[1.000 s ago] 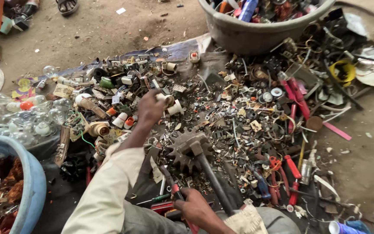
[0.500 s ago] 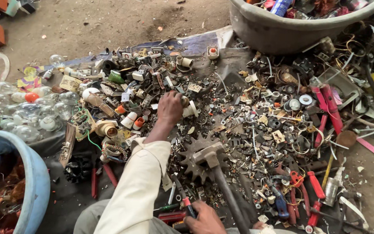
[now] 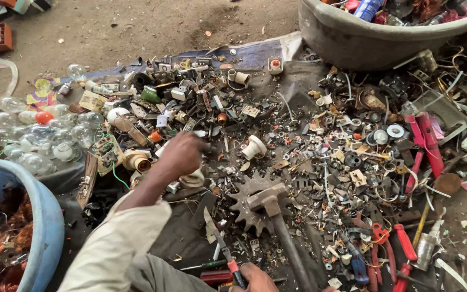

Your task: The person dismantles various electronic and mechanical components by hand, using a hammer, pliers, and a screwdriver to separate different materials from a large pile of scrap parts.

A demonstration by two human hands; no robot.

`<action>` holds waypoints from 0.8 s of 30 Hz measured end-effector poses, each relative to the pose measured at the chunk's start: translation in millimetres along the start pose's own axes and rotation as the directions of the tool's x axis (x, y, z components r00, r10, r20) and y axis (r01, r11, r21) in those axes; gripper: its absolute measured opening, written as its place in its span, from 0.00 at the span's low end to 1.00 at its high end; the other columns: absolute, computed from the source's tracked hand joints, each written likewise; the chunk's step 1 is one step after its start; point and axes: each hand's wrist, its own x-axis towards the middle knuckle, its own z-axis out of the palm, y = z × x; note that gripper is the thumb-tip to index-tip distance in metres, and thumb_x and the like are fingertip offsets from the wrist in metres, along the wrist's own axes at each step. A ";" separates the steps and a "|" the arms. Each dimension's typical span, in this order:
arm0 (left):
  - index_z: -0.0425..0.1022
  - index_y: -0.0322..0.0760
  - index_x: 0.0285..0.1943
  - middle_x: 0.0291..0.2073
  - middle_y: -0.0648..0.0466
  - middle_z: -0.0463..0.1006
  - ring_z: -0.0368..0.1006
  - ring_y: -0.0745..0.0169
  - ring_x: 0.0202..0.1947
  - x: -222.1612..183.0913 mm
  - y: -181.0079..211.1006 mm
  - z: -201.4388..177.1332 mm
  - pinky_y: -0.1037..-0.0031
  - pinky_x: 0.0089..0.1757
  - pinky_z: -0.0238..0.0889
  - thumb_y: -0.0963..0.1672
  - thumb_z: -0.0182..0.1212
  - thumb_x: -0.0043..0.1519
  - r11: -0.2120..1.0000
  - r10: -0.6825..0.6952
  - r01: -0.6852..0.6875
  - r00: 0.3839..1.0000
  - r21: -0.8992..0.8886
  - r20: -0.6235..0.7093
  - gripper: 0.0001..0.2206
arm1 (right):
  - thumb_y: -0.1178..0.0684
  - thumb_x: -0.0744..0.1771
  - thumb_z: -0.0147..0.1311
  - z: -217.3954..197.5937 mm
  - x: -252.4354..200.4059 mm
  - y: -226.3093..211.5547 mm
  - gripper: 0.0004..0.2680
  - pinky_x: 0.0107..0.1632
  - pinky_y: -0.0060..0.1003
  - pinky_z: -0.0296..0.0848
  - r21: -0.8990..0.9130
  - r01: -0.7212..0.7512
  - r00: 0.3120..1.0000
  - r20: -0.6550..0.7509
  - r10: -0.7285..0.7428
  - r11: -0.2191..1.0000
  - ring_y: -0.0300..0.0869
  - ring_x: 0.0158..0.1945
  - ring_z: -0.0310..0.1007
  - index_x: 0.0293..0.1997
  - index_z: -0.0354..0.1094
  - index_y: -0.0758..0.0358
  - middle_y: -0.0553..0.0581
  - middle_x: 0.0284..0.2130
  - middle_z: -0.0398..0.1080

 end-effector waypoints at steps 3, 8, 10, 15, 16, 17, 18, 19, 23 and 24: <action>0.81 0.36 0.53 0.57 0.41 0.75 0.68 0.45 0.58 69.8 29.1 12.3 0.55 0.58 0.62 0.37 0.53 0.53 0.968 0.235 -0.185 0.910 0.172 -0.343 0.19 | 0.48 0.60 0.68 7.6 9.5 19.1 0.15 0.56 0.43 0.72 -0.003 -0.015 1.000 -0.003 0.015 1.000 0.48 0.51 0.79 0.46 0.73 0.64 0.59 0.40 0.72; 0.80 0.37 0.47 0.50 0.48 0.79 0.66 0.48 0.57 152.5 48.2 37.3 0.50 0.61 0.53 0.41 0.55 0.60 0.824 0.372 -0.137 0.863 0.549 -0.343 0.11 | 0.47 0.61 0.62 17.5 16.9 36.6 0.14 0.54 0.44 0.74 -0.039 -0.029 0.993 -0.112 0.024 0.999 0.51 0.49 0.80 0.47 0.78 0.61 0.61 0.38 0.74; 0.81 0.37 0.46 0.47 0.50 0.81 0.67 0.51 0.58 161.4 54.8 35.8 0.47 0.66 0.50 0.43 0.53 0.68 0.791 0.297 -0.091 0.921 0.605 -0.250 0.10 | 0.43 0.62 0.66 10.8 16.4 35.0 0.16 0.54 0.46 0.72 -0.052 0.023 0.994 -0.106 -0.029 0.998 0.53 0.49 0.77 0.48 0.75 0.63 0.63 0.38 0.72; 0.83 0.42 0.50 0.43 0.52 0.84 0.74 0.55 0.40 128.8 38.7 20.9 0.58 0.47 0.68 0.44 0.60 0.66 0.942 -0.094 -0.087 0.859 -0.324 -0.504 0.09 | 0.45 0.60 0.64 -8.1 0.6 -2.7 0.15 0.51 0.44 0.73 -0.045 0.046 0.999 -0.025 -0.047 0.998 0.50 0.45 0.77 0.43 0.75 0.64 0.62 0.37 0.70; 0.82 0.43 0.54 0.43 0.52 0.85 0.76 0.55 0.34 115.2 33.5 20.2 0.59 0.39 0.71 0.46 0.60 0.67 0.771 -0.253 -0.109 0.852 -0.628 -0.458 0.11 | 0.45 0.60 0.64 -12.0 -4.1 -16.0 0.15 0.51 0.43 0.73 -0.051 0.003 1.000 -0.013 -0.004 0.999 0.49 0.45 0.77 0.41 0.74 0.65 0.62 0.37 0.70; 0.81 0.40 0.56 0.42 0.50 0.84 0.77 0.56 0.32 101.1 26.5 21.6 0.61 0.37 0.73 0.45 0.61 0.66 0.583 -0.305 -0.132 0.879 -0.802 -0.367 0.12 | 0.45 0.60 0.65 -16.9 -11.3 -29.8 0.14 0.50 0.43 0.72 -0.029 -0.021 1.000 -0.022 0.020 0.999 0.48 0.44 0.76 0.41 0.74 0.65 0.62 0.36 0.71; 0.79 0.38 0.57 0.40 0.48 0.83 0.79 0.58 0.31 86.1 17.5 25.5 0.64 0.34 0.75 0.45 0.62 0.64 0.357 -0.332 -0.141 0.905 -0.923 -0.267 0.13 | 0.46 0.59 0.65 -22.7 -20.2 -43.8 0.14 0.50 0.44 0.71 -0.006 -0.044 0.999 -0.030 0.044 0.999 0.48 0.44 0.76 0.40 0.74 0.65 0.62 0.36 0.71; 0.78 0.36 0.58 0.39 0.46 0.82 0.80 0.59 0.30 70.0 7.0 31.5 0.67 0.32 0.77 0.44 0.62 0.62 0.107 -0.333 -0.138 0.928 -0.985 -0.166 0.15 | 0.47 0.59 0.66 -29.3 -28.2 -58.3 0.14 0.50 0.44 0.70 0.013 -0.064 0.997 -0.037 0.065 0.998 0.48 0.44 0.76 0.40 0.74 0.65 0.62 0.36 0.72; 0.79 0.26 0.46 0.34 0.47 0.82 0.79 0.58 0.31 11.5 -8.9 87.9 0.67 0.37 0.77 0.42 0.68 0.63 -0.023 -0.263 -0.251 0.935 -0.968 -0.237 0.10 | 0.48 0.60 0.63 -41.3 -58.3 -104.0 0.12 0.43 0.46 0.75 0.112 -0.126 0.982 -0.129 0.140 0.986 0.50 0.36 0.78 0.39 0.71 0.65 0.62 0.29 0.74; 0.79 0.28 0.45 0.34 0.47 0.82 0.79 0.57 0.30 -5.6 -11.4 100.2 0.66 0.36 0.77 0.43 0.67 0.63 -0.083 -0.273 -0.215 0.944 -0.973 -0.185 0.09 | 0.49 0.60 0.62 -43.2 -62.1 -110.0 0.12 0.42 0.46 0.76 0.143 -0.151 0.977 -0.130 0.170 0.978 0.50 0.34 0.79 0.38 0.71 0.66 0.62 0.28 0.74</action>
